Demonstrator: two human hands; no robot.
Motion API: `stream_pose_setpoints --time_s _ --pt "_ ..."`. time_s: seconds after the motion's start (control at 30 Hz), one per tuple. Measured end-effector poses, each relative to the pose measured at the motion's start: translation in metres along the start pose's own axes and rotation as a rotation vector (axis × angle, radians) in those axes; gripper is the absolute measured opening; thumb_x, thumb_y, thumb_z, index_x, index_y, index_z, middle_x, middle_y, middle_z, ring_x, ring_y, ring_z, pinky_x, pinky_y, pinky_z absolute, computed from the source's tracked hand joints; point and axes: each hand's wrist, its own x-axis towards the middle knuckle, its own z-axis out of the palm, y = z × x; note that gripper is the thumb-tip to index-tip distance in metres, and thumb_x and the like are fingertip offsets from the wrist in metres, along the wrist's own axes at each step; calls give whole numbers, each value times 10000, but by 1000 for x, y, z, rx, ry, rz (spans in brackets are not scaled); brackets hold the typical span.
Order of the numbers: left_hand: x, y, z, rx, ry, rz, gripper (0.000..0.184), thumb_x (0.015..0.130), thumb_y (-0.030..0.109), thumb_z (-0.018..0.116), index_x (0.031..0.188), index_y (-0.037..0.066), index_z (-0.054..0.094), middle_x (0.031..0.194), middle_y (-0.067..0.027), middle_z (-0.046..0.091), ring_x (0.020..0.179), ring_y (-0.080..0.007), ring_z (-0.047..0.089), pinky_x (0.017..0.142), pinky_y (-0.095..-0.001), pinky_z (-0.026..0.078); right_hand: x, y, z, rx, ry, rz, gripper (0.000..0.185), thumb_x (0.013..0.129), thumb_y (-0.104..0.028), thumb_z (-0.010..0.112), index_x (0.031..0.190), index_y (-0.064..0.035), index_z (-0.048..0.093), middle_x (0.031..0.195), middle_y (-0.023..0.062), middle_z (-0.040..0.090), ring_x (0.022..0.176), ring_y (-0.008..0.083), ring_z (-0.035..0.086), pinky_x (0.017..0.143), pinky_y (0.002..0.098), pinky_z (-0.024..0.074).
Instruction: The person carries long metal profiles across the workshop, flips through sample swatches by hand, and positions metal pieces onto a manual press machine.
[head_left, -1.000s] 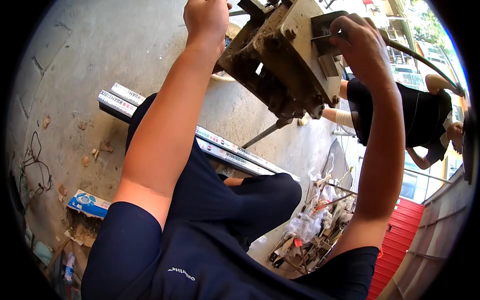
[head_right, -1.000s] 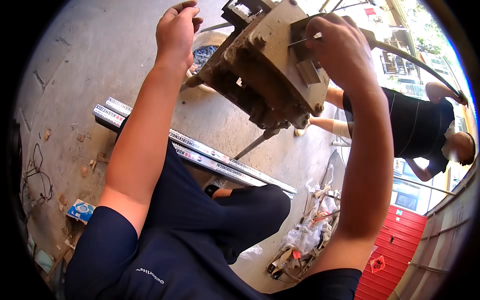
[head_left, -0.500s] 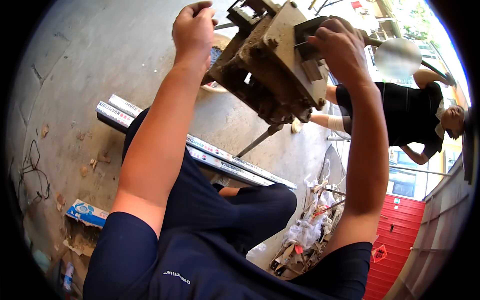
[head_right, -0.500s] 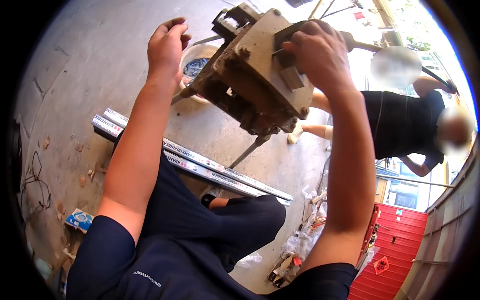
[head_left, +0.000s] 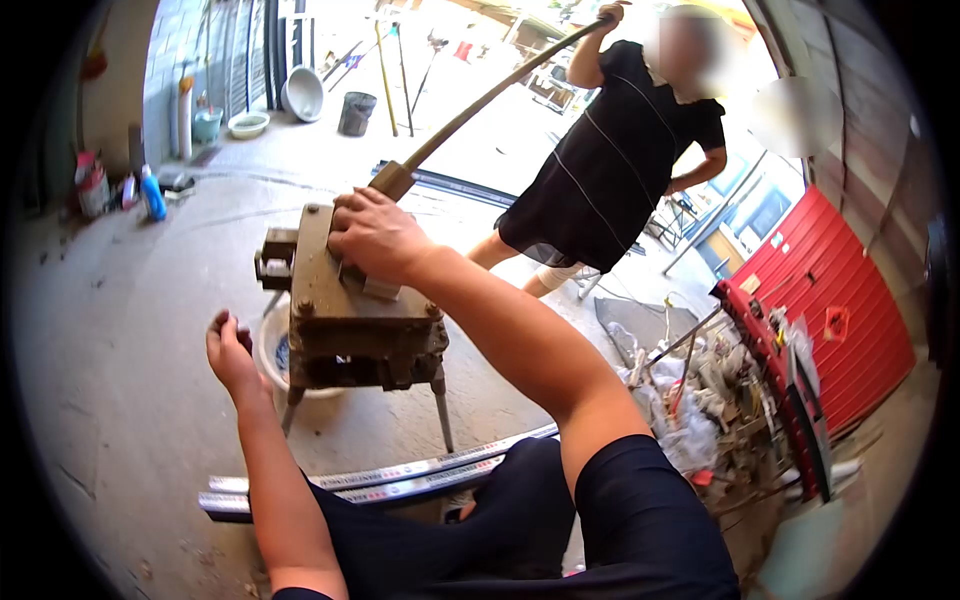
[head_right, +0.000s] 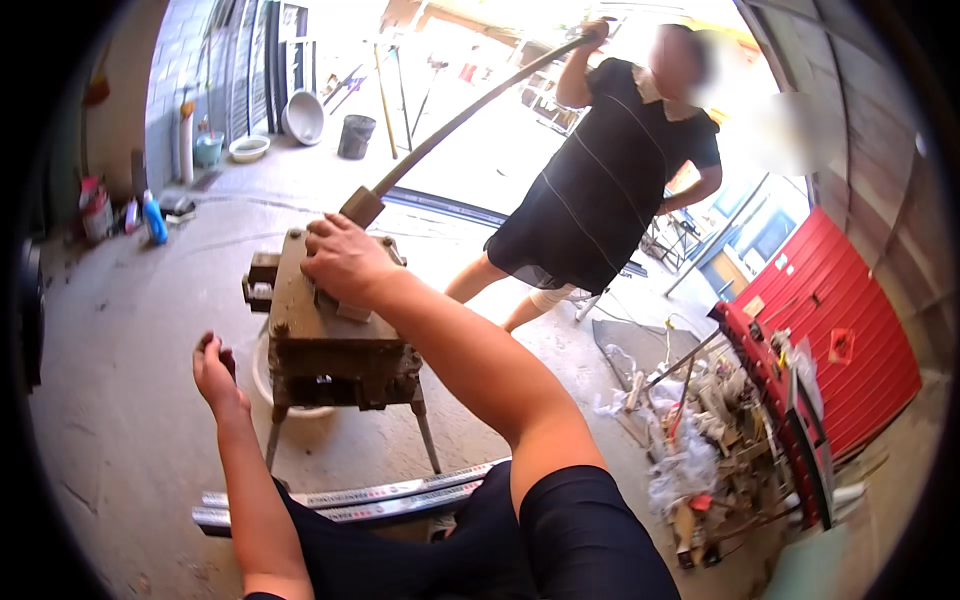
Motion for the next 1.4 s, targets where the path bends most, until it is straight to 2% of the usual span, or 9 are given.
stream_pose_setpoints --time_s 0.13,0.27,0.4,0.5,0.7,0.8,0.9,1.0,1.4 --pt "-4 1 0 30 -9 -9 194 986 182 632 1171 162 689 946 73 620 803 -59 549 731 -212 451 -1 -1 -13 14 -76 11 242 905 -293 713 1079 -134 766 1308 87 666 1435 286 460 1265 473 287" --pt "-13 8 4 21 5 -5 191 992 153 614 1171 134 677 941 58 611 813 -67 539 738 -224 448 0 2 8 23 51 -31 239 907 -330 711 1005 -128 790 1279 86 673 1419 295 471 1259 463 295" --pt "-12 4 4 23 -11 -2 187 994 130 604 1167 113 672 939 47 606 803 -71 531 730 -228 450 -3 -2 6 18 81 -1 182 919 -223 633 953 -115 776 1158 52 693 1301 252 527 1196 421 346" --pt "-8 -2 2 -5 -22 3 166 983 156 631 1140 157 684 947 67 630 772 -55 556 698 -202 452 0 -1 18 -39 216 -32 184 914 -233 635 914 -135 791 1151 54 693 1306 251 525 1195 408 347" --pt "-7 -3 3 9 -10 8 157 986 153 627 1131 153 687 943 66 630 763 -54 554 689 -199 451 2 -4 -5 -30 -50 13 268 918 -287 686 1102 -106 756 1305 111 665 1449 301 450 1259 452 300" --pt "-7 -2 4 16 -8 7 161 987 154 626 1135 152 687 945 66 633 761 -54 550 689 -198 450 0 1 10 11 182 -38 194 914 -236 630 962 -134 788 1210 81 694 1360 279 502 1214 414 333" --pt "-8 -1 4 11 -2 2 162 987 159 626 1137 150 687 948 65 634 763 -54 546 694 -201 451 1 4 16 6 157 -47 208 915 -255 633 964 -125 787 1227 92 690 1393 293 481 1233 427 315" --pt "-13 6 6 17 -2 -3 173 993 120 598 1153 105 664 966 33 610 796 -78 520 728 -229 459 2 -4 -18 13 -100 20 324 910 -348 713 1120 -107 759 1342 105 647 1458 310 431 1254 451 299" --pt "-6 -1 2 8 -1 1 156 984 168 633 1128 155 689 925 70 629 770 -51 542 695 -203 442 1 2 2 65 65 -23 332 876 -299 738 1153 -117 749 1337 84 642 1459 307 424 1241 443 315"
